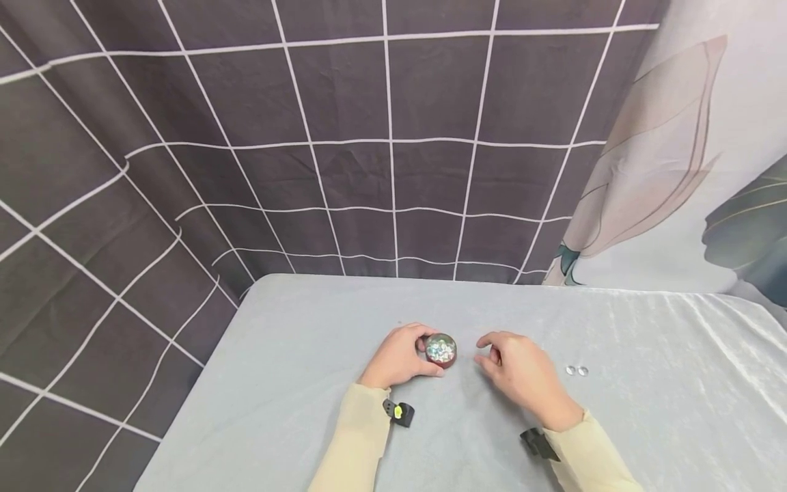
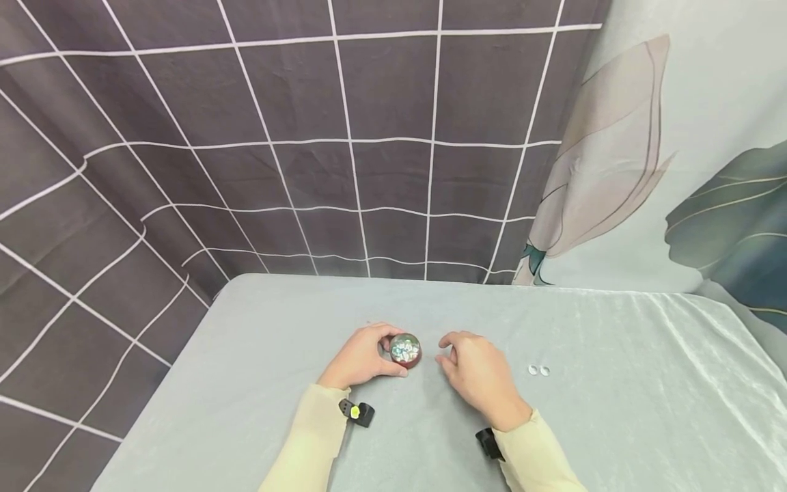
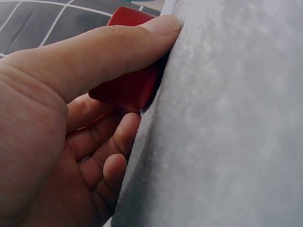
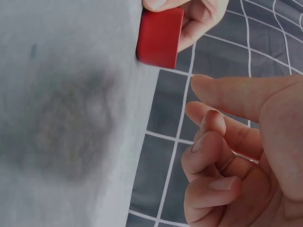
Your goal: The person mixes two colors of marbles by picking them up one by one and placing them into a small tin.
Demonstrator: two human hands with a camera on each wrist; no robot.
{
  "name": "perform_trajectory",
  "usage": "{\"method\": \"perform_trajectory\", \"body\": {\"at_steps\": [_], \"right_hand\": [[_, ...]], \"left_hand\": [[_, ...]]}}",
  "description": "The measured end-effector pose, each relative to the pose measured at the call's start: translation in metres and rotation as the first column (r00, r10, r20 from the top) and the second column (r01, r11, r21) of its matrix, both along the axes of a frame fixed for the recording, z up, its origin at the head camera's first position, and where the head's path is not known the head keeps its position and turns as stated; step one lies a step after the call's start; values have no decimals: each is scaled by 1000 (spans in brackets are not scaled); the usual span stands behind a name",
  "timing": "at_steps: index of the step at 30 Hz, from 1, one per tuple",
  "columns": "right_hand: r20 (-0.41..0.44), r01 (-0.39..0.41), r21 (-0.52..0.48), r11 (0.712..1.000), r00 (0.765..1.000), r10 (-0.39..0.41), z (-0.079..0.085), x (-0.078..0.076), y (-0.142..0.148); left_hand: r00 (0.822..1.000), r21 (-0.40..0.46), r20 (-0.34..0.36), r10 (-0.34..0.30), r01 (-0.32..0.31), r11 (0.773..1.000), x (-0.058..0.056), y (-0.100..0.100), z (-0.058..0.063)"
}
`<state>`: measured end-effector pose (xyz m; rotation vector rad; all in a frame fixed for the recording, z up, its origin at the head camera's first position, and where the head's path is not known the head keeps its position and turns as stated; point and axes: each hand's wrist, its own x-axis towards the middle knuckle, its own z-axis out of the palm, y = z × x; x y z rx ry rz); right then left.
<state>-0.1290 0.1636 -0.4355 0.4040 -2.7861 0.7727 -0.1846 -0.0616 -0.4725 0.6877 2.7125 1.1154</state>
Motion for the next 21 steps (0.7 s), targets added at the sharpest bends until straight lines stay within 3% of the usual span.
{"method": "perform_trajectory", "body": {"at_steps": [21], "right_hand": [[37,42,20,999,998,-43,1,13,37]], "left_hand": [[1000,-8,3,0,0,1000,0,0,1]]}}
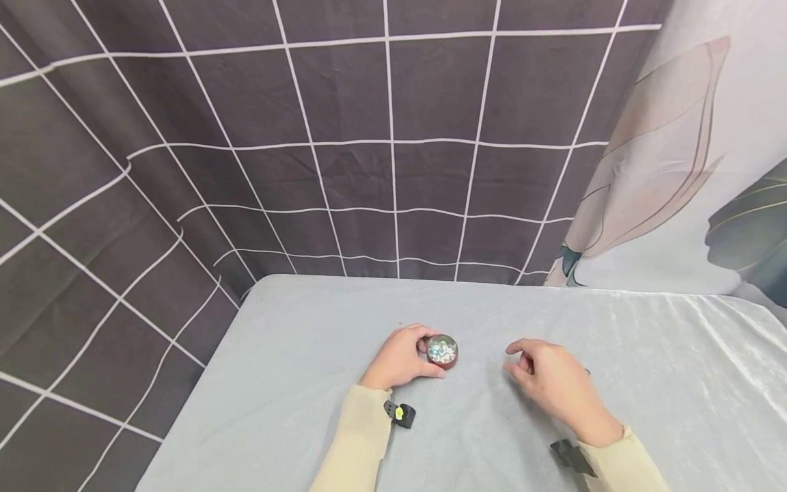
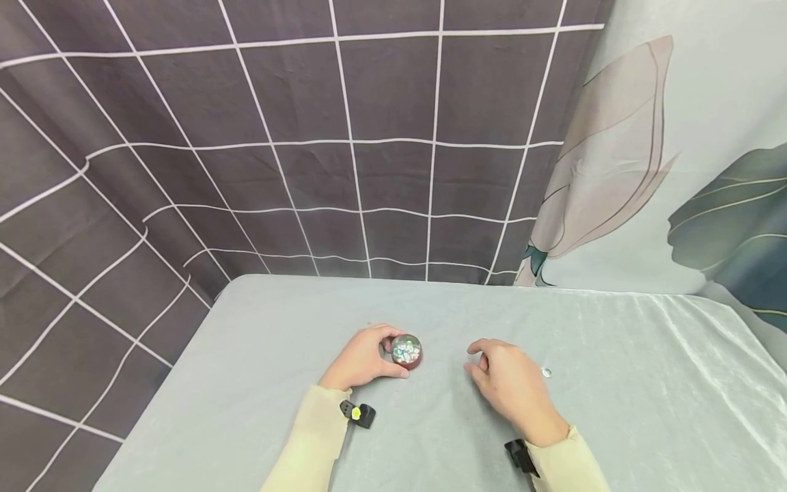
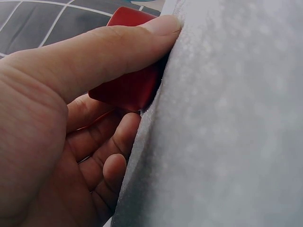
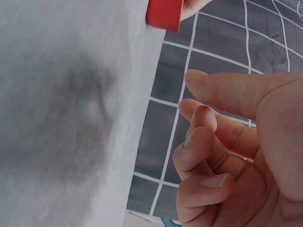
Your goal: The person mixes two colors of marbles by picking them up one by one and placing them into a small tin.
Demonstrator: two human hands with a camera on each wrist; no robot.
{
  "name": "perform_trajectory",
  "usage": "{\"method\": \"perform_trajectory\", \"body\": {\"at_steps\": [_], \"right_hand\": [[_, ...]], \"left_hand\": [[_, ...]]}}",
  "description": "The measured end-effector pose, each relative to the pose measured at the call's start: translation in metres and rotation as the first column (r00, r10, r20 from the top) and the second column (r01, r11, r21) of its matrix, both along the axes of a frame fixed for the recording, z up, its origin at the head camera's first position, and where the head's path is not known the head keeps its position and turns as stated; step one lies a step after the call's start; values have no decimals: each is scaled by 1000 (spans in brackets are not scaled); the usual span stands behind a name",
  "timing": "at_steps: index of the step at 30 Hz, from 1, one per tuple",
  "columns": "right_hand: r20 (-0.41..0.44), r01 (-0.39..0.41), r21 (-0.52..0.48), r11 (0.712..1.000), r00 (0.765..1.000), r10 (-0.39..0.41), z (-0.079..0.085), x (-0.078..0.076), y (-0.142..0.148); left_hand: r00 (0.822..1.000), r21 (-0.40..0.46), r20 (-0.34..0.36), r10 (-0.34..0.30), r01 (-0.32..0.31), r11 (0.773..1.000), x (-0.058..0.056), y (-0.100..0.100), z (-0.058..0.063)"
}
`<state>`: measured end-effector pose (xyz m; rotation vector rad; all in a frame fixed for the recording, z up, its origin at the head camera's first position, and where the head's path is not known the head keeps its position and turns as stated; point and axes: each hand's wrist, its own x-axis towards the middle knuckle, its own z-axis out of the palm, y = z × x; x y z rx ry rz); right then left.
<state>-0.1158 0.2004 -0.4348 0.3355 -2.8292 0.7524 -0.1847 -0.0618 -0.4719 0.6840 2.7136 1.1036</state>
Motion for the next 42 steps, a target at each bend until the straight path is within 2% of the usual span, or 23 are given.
{"method": "perform_trajectory", "body": {"at_steps": [17,38,42], "right_hand": [[-1,34,24,999,999,-34,-6,10,19],[50,75,54,996,996,-78,-9,20,47],[33,78,58,995,996,-80,-11,21,53]], "left_hand": [[1000,6,-6,1,-1,1000,1,0,-1],[1000,11,-7,-2,2,1000,0,-1,-3],[1000,13,-4,-3,3,1000,0,0,-1]]}}
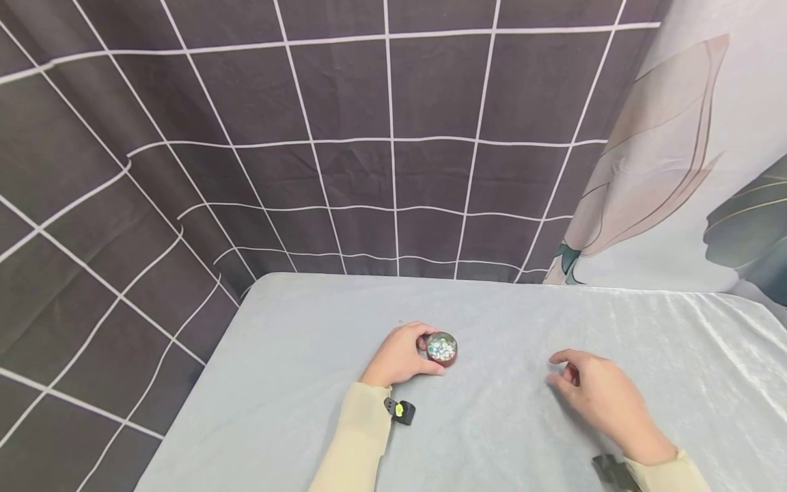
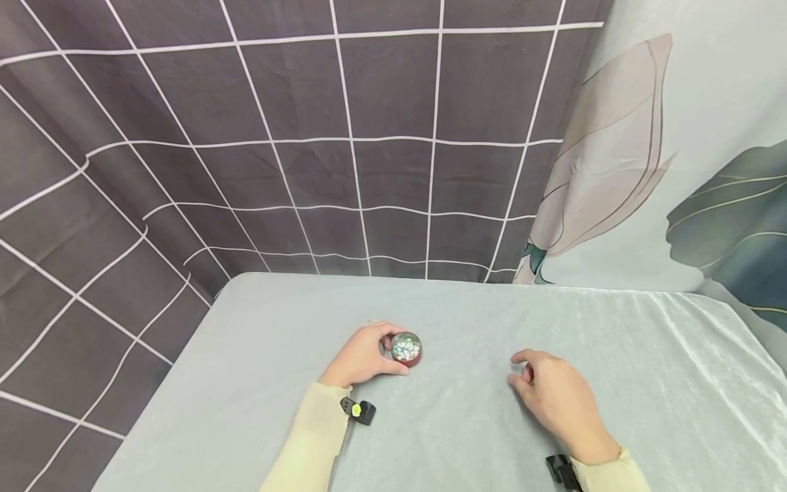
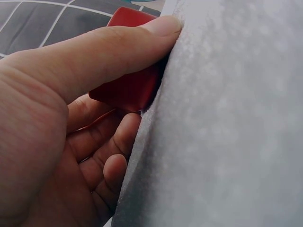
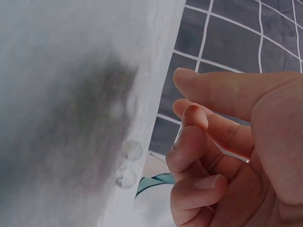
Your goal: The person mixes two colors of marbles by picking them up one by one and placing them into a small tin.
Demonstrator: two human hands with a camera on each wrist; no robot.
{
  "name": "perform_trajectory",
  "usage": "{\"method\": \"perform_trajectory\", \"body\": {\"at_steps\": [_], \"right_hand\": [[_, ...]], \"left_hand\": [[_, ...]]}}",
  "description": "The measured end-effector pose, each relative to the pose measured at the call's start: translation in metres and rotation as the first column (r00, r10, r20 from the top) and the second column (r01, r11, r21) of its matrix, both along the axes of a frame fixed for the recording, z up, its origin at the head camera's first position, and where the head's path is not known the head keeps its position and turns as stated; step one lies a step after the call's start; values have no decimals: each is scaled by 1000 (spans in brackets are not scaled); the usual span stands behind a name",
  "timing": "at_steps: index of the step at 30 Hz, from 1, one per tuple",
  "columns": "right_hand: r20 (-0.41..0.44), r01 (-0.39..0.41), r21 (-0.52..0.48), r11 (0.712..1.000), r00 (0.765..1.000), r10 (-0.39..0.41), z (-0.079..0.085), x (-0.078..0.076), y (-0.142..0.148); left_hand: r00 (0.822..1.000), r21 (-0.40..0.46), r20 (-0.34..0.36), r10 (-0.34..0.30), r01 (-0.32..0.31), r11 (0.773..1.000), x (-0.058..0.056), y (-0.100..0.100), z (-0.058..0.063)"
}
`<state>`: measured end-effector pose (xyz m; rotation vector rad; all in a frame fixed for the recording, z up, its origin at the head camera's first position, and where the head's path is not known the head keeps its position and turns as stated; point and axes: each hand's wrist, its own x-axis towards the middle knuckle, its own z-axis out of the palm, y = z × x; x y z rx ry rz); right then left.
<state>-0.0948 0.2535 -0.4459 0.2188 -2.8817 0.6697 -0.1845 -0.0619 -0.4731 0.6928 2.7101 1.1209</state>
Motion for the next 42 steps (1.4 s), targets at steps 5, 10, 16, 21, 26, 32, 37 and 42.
{"method": "perform_trajectory", "body": {"at_steps": [5,10,16,21,26,32,37,42], "right_hand": [[-53,5,15,1000,999,-4,-3,1,7],[-34,21,16,1000,999,-20,-5,3,13],[33,39,20,999,999,-39,-5,3,21],[41,32,30,999,999,-33,-6,0,27],[48,30,34,999,998,-32,-8,-2,30],[83,38,37,999,996,-41,-8,-4,31],[119,42,44,998,992,-47,-8,-6,32],[144,48,66,997,988,-57,-8,-8,32]], "left_hand": [[1000,-3,5,2,-2,1000,0,0,1],[1000,-5,4,1,-1,1000,0,0,1],[1000,-6,-2,-2,2,1000,0,0,1],[1000,-15,-6,-1,1,1000,0,0,1],[1000,-18,-2,-1,1,1000,1,0,2],[1000,-10,5,-1,1,1000,1,0,2],[1000,-7,11,0,0,1000,1,0,2],[1000,-9,2,2,-2,1000,0,0,0]]}}
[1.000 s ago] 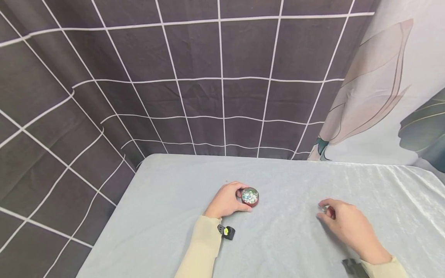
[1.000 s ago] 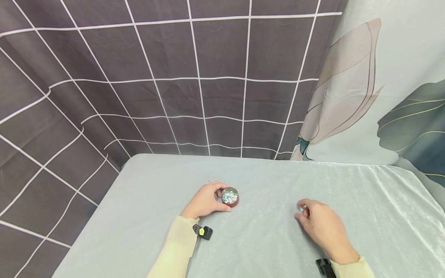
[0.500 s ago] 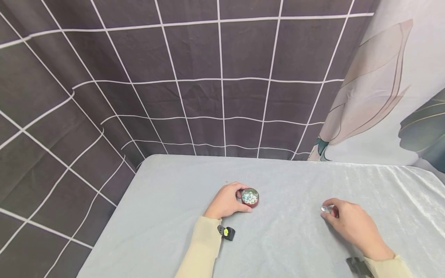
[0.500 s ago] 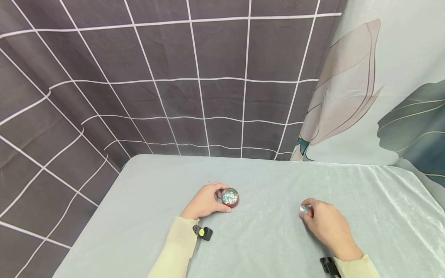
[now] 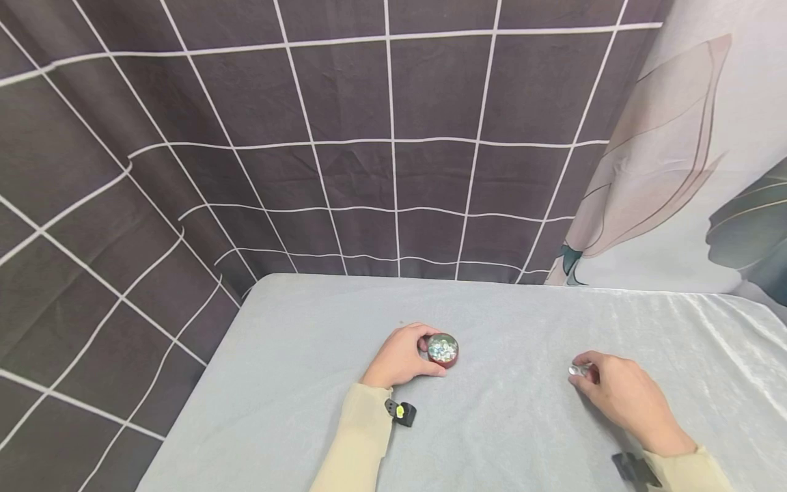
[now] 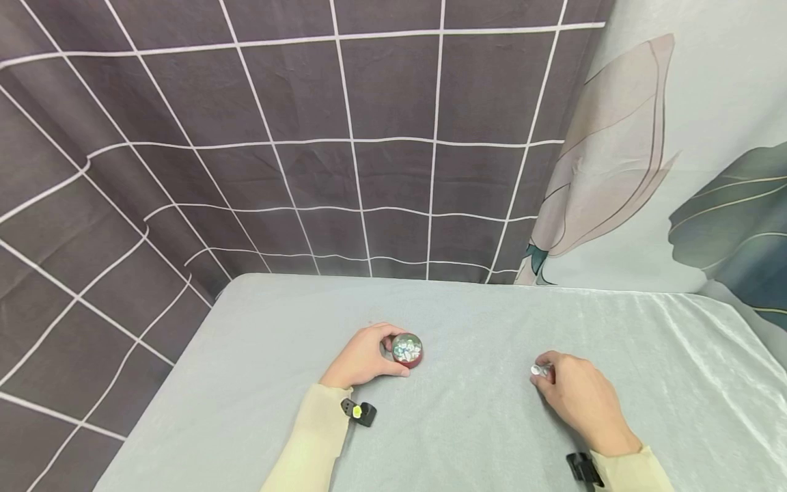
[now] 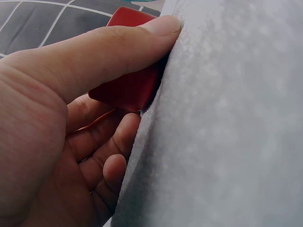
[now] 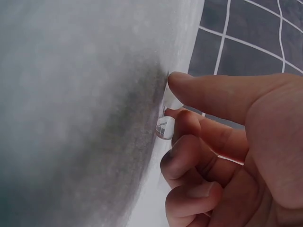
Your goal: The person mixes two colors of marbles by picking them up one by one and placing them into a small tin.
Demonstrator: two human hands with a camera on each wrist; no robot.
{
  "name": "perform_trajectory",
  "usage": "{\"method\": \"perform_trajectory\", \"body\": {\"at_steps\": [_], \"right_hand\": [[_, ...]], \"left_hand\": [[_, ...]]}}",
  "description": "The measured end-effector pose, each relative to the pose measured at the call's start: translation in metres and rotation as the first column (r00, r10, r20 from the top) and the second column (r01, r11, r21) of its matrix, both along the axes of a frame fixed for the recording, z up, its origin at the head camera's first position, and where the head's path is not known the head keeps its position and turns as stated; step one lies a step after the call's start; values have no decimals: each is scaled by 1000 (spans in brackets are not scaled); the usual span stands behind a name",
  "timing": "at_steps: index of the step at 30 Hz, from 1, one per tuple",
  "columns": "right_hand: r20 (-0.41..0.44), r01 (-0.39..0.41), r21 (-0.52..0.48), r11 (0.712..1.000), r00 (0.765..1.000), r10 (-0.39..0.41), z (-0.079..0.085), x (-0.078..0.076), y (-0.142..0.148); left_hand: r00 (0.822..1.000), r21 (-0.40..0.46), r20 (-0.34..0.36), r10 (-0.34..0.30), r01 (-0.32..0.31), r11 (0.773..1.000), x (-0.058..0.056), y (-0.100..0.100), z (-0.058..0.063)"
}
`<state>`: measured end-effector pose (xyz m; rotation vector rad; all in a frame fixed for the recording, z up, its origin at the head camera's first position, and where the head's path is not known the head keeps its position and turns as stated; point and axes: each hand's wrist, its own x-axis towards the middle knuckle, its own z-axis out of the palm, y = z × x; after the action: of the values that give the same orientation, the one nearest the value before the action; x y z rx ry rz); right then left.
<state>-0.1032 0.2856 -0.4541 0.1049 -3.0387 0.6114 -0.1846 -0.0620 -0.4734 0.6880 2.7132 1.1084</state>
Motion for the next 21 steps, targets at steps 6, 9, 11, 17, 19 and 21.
{"method": "perform_trajectory", "body": {"at_steps": [6,9,11,17,19,21], "right_hand": [[-1,-8,11,1000,1000,8,1,-1,0],[4,-12,13,1000,1000,12,1,-1,0],[4,-15,15,1000,1000,15,1,-2,0],[8,-16,21,1000,1000,16,1,-3,0],[12,-16,24,1000,1000,15,0,-3,0],[16,-14,26,1000,1000,14,0,-4,0]], "left_hand": [[1000,-2,-3,0,0,1000,0,0,0],[1000,-4,0,1,-1,1000,0,0,0],[1000,-3,2,2,-2,1000,0,0,0],[1000,-1,0,0,0,1000,0,0,0],[1000,1,-2,-1,1,1000,0,0,0],[1000,2,-1,0,0,1000,0,0,0]]}}
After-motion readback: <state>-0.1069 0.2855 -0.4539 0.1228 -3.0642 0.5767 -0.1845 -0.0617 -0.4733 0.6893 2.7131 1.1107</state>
